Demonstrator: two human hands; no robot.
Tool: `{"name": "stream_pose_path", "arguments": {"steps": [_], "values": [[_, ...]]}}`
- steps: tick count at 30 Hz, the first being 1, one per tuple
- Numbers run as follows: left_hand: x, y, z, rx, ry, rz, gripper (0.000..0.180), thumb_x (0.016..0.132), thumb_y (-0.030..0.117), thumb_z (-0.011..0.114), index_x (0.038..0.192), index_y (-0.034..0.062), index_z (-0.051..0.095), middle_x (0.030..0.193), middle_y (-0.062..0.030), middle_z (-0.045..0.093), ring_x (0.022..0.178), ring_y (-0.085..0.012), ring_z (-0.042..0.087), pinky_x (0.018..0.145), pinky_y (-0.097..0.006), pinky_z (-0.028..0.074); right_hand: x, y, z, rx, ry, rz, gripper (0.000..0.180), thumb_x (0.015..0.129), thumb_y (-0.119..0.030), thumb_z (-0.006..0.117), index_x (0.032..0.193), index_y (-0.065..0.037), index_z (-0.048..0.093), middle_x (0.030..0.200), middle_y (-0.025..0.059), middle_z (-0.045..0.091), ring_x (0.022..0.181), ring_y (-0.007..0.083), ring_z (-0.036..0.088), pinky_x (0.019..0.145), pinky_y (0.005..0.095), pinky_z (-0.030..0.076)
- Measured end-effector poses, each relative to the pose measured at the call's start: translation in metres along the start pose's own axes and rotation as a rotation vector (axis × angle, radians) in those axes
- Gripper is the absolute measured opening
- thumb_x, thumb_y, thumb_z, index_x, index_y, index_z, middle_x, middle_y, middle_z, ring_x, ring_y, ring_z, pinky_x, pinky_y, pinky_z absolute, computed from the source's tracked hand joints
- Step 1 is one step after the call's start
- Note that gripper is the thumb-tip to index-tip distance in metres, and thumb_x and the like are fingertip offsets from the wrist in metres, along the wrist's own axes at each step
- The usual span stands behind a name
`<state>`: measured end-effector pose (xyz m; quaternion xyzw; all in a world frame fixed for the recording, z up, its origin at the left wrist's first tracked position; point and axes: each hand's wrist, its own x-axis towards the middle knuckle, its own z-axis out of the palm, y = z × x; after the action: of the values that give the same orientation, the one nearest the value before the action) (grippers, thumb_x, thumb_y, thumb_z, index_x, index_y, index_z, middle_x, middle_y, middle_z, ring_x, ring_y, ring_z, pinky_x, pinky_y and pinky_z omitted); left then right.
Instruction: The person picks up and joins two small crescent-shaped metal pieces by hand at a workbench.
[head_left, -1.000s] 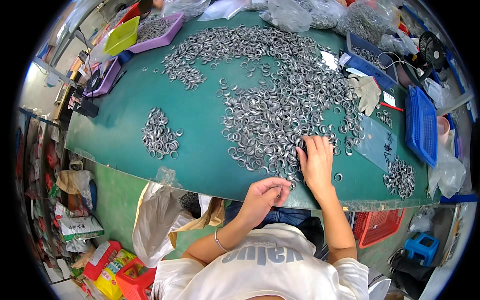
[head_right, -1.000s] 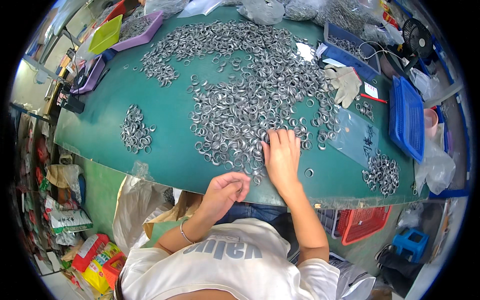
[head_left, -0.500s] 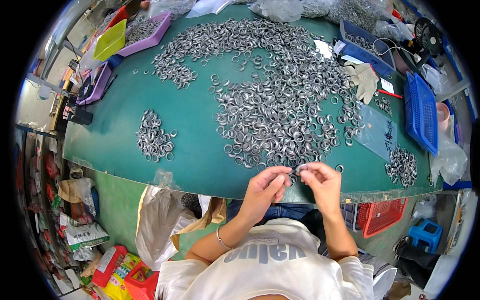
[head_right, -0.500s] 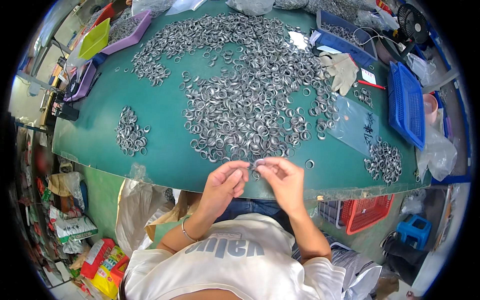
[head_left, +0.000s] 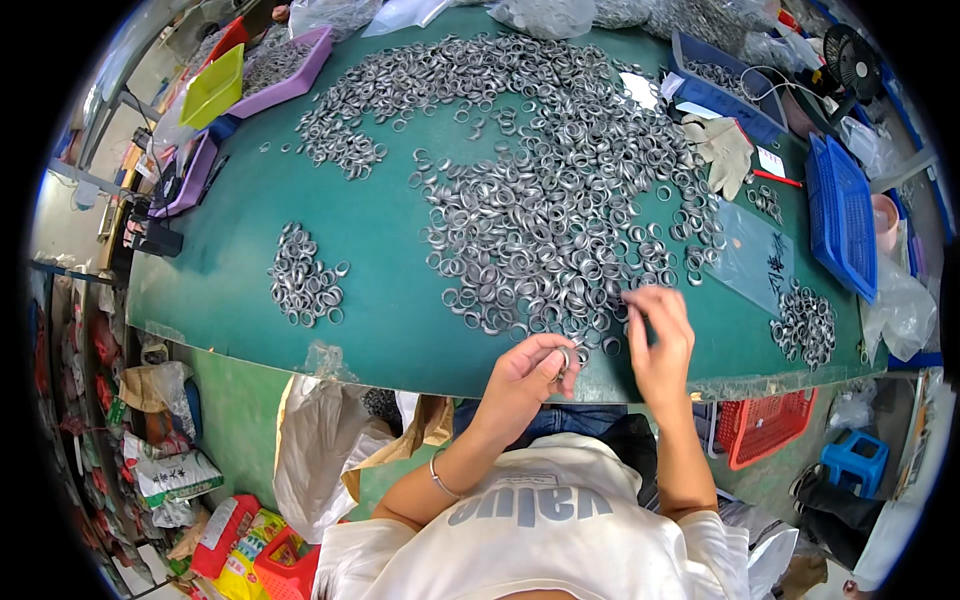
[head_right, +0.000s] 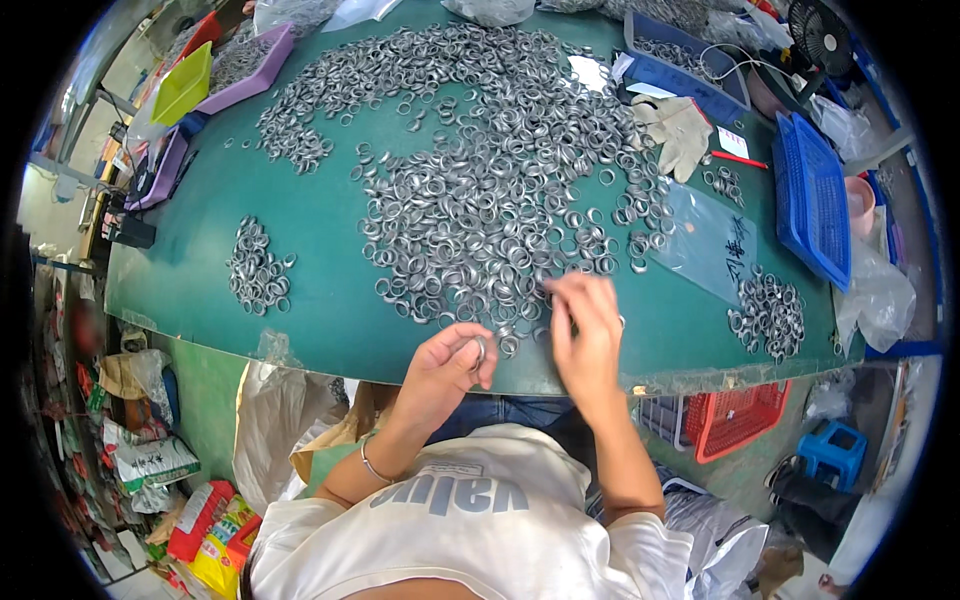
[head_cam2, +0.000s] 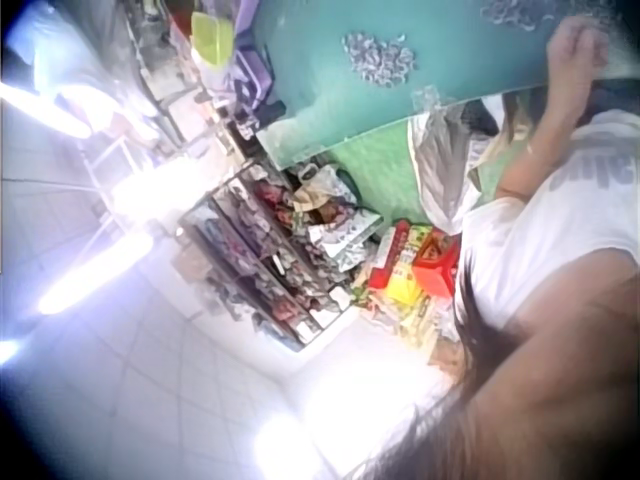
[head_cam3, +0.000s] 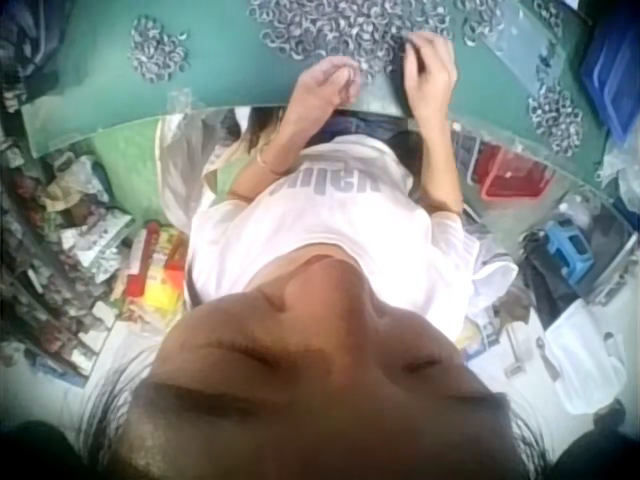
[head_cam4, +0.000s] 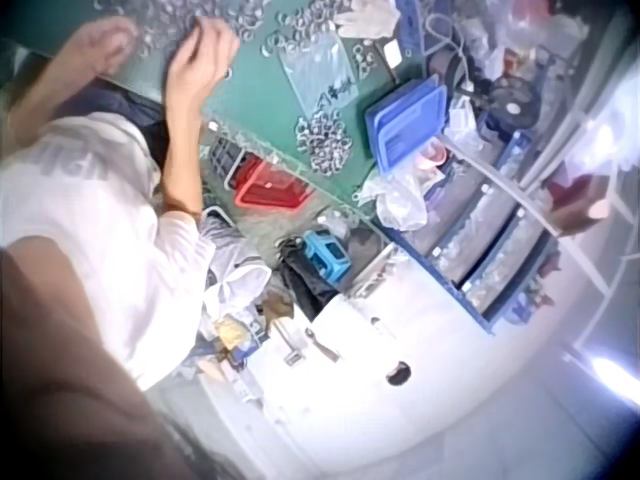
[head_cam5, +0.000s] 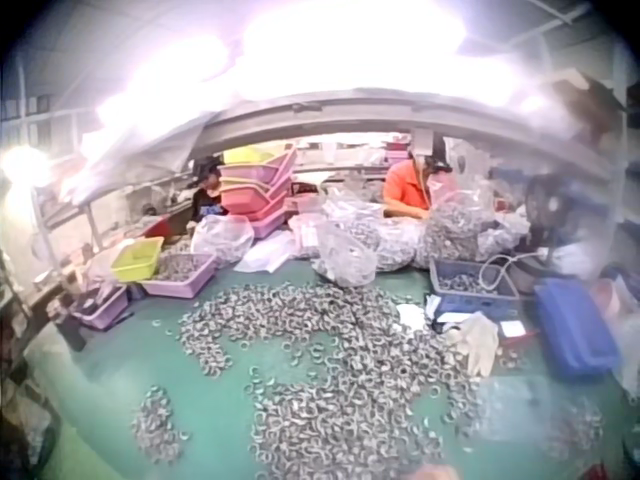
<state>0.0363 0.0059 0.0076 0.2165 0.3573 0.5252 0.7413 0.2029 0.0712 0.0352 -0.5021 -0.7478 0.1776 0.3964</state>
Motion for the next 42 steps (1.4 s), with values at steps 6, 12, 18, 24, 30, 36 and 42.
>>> {"name": "stream_pose_path", "arguments": {"steps": [6, 12, 18, 24, 30, 36, 42], "values": [[-0.003, 0.008, 0.006, -0.068, 0.023, -0.036, 0.014, 0.088, 0.002, 0.047, 0.099, 0.0012, 0.055, 0.09, -0.0082, 0.058, 0.077, -0.0139, 0.055, 0.068, -0.027, 0.046, 0.006, 0.026, 0.011, -0.108, -0.004, 0.042, 0.011, 0.071, 0.001, 0.063, 0.082, 0.0, 0.061, 0.086, 0.0096, 0.056, 0.082, 0.0263, 0.052, 0.069, 0.0324, 0.041], [-0.006, 0.005, 0.002, -0.119, 0.009, 0.02, 0.017, 0.087, 0.004, 0.05, 0.102, -0.0002, 0.055, 0.092, -0.0076, 0.056, 0.081, -0.0138, 0.053, 0.068, -0.027, 0.044, -0.013, 0.003, -0.001, 0.901, -0.114, 0.503, 0.004, 0.082, 0.0, 0.058, 0.084, 0.004, 0.06, 0.093, 0.004, 0.055, 0.082, 0.0075, 0.05, 0.072, 0.0211, 0.041], [0.0, 0.008, 0.019, -0.065, 0.021, 0.011, 0.02, 0.089, 0.008, 0.051, 0.106, -0.0013, 0.054, 0.088, -0.0036, 0.054, 0.075, -0.0098, 0.045, 0.062, -0.025, 0.038, -0.021, -0.019, -0.01, 0.873, -0.142, 0.396, 0.005, 0.081, -0.001, 0.059, 0.083, 0.003, 0.058, 0.09, 0.0069, 0.055, 0.082, 0.0131, 0.052, 0.075, 0.0246, 0.041], [0.001, 0.01, 0.025, -0.085, -0.027, -0.033, 0.021, 0.09, 0.009, 0.052, 0.109, -0.0003, 0.054, 0.085, -0.002, 0.053, 0.068, -0.006, 0.041, 0.057, -0.022, 0.033, -0.026, -0.029, -0.012, 0.671, -0.177, 0.278, 0.007, 0.077, 0.003, 0.061, 0.083, 0.004, 0.06, 0.086, 0.0074, 0.057, 0.08, 0.0146, 0.055, 0.072, 0.0253, 0.044], [0.002, 0.006, 0.024, -0.13, -0.059, -0.046, 0.02, 0.089, 0.01, 0.054, 0.106, -0.0002, 0.056, 0.086, -0.0022, 0.056, 0.066, -0.0054, 0.042, 0.056, -0.021, 0.034, -0.027, -0.034, -0.015, 0.698, -0.159, 0.29, 0.007, 0.076, 0.002, 0.062, 0.083, 0.003, 0.061, 0.084, 0.0076, 0.059, 0.079, 0.0156, 0.057, 0.071, 0.0254, 0.044], [0.001, 0.004, 0.023, -0.175, -0.071, -0.051, 0.021, 0.088, 0.011, 0.056, 0.105, -0.0014, 0.056, 0.086, -0.0019, 0.057, 0.066, -0.0053, 0.045, 0.057, -0.021, 0.037, -0.028, -0.037, -0.015, 0.633, -0.136, 0.249, 0.008, 0.073, 0.002, 0.064, 0.081, 0.002, 0.061, 0.082, 0.0085, 0.059, 0.078, 0.0181, 0.057, 0.071, 0.027, 0.044], [0.001, 0.004, 0.024, -0.199, -0.094, -0.037, 0.022, 0.088, 0.012, 0.056, 0.106, -0.0011, 0.055, 0.085, -0.002, 0.057, 0.067, -0.0057, 0.046, 0.058, -0.021, 0.037, -0.027, -0.042, -0.017, 0.424, -0.069, 0.089, 0.011, 0.07, 0.001, 0.066, 0.079, 0.0, 0.062, 0.08, 0.0081, 0.059, 0.073, 0.0215, 0.056, 0.069, 0.0298, 0.04]]}}
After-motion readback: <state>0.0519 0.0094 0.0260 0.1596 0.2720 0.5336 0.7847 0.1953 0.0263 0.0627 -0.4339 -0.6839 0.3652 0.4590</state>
